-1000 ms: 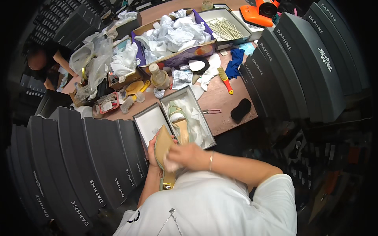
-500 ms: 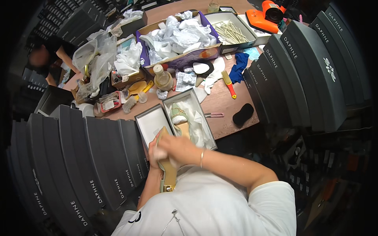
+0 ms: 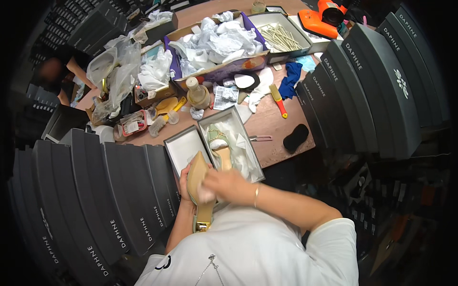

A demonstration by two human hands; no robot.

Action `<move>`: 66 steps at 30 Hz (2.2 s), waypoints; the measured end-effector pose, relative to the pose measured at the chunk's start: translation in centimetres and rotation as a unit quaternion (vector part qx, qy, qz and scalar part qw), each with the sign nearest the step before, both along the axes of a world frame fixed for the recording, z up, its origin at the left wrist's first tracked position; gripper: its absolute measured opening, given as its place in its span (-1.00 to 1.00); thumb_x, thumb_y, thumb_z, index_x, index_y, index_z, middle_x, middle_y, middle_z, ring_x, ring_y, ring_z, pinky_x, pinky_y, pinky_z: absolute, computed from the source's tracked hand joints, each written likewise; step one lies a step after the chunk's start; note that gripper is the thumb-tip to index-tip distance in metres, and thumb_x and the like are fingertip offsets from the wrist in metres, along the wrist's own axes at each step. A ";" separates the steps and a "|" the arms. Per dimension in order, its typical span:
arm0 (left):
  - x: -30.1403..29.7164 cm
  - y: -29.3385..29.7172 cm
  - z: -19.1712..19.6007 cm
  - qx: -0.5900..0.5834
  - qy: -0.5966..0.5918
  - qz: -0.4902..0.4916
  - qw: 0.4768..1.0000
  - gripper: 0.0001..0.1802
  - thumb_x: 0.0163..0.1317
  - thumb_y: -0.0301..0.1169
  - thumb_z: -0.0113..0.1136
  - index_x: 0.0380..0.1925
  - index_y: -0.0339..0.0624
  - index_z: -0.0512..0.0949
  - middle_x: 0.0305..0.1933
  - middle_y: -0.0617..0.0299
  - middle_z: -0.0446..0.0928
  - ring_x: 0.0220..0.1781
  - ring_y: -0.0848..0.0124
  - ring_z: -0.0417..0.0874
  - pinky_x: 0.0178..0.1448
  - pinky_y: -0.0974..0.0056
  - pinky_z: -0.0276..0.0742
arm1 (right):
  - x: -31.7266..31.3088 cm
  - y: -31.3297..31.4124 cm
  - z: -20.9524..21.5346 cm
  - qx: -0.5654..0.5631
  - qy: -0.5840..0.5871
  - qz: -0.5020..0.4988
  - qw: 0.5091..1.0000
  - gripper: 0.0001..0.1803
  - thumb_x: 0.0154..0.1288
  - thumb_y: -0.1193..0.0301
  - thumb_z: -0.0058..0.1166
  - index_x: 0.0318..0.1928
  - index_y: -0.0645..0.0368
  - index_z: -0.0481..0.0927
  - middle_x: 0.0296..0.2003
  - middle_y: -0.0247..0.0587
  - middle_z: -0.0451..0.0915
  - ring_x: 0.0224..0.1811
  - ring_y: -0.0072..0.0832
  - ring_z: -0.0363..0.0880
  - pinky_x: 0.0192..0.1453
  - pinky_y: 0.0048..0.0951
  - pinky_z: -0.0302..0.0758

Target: Pack a pair of high-heeled shoes into a shoe box with protective tissue paper.

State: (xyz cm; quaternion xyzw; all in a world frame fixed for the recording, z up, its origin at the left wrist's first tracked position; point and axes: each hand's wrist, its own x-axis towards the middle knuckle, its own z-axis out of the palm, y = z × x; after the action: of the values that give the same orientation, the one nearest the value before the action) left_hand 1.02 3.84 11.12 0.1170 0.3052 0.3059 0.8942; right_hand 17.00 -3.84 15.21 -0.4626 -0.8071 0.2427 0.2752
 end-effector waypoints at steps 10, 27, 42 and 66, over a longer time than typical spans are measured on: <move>0.1 0.6 -1.5 -0.016 0.006 0.007 1.000 -0.48 0.37 -0.05 -0.25 0.14 -0.16 0.37 -0.07 -0.01 0.52 -0.11 0.16 0.63 -0.13 0.03 0.65 | 2.3 7.3 -3.8 -0.026 0.191 -0.229 0.954 -0.88 0.09 0.51 0.08 -0.32 0.16 0.47 -0.35 -0.14 0.48 -0.33 -0.18 0.55 -0.27 -0.26 0.51; -3.2 7.6 -4.8 0.269 0.316 0.043 0.909 -0.54 0.46 -0.15 -0.09 -0.20 -0.40 0.57 -0.19 0.06 0.61 -0.13 0.34 0.64 0.03 0.30 0.54 | 6.3 3.1 0.3 -0.273 0.264 -0.142 0.914 -0.88 0.20 0.52 0.12 -0.24 0.25 0.61 -0.25 -0.22 0.60 -0.24 -0.42 0.59 -0.13 -0.42 0.51; 3.1 10.2 1.8 -0.030 -0.358 0.134 0.923 -0.36 0.34 0.03 -0.13 0.20 -0.25 0.33 0.10 -0.05 0.46 0.08 0.12 0.54 0.18 -0.02 0.49 | 3.5 -1.0 0.6 -0.443 0.572 -0.243 0.646 -0.79 0.40 0.34 0.05 -0.05 0.14 0.52 -0.29 -0.36 0.50 -0.29 -0.57 0.46 -0.19 -0.47 0.48; 1.4 0.7 0.6 -0.022 0.026 -0.066 0.997 -0.46 0.35 -0.02 -0.27 0.10 -0.15 0.42 -0.07 0.14 0.55 -0.10 0.33 0.64 -0.02 0.20 0.60 | -1.0 3.1 0.0 0.061 -0.003 -0.064 0.996 -0.76 -0.03 0.45 0.13 -0.30 0.04 0.40 -0.42 -0.24 0.43 -0.41 -0.20 0.59 -0.37 -0.26 0.55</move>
State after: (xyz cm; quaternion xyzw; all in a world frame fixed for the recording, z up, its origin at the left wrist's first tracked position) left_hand 2.43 4.53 11.70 0.1253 0.3263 0.2365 0.9066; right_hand 16.05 -0.73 15.20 -0.4959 -0.7902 0.1734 0.3157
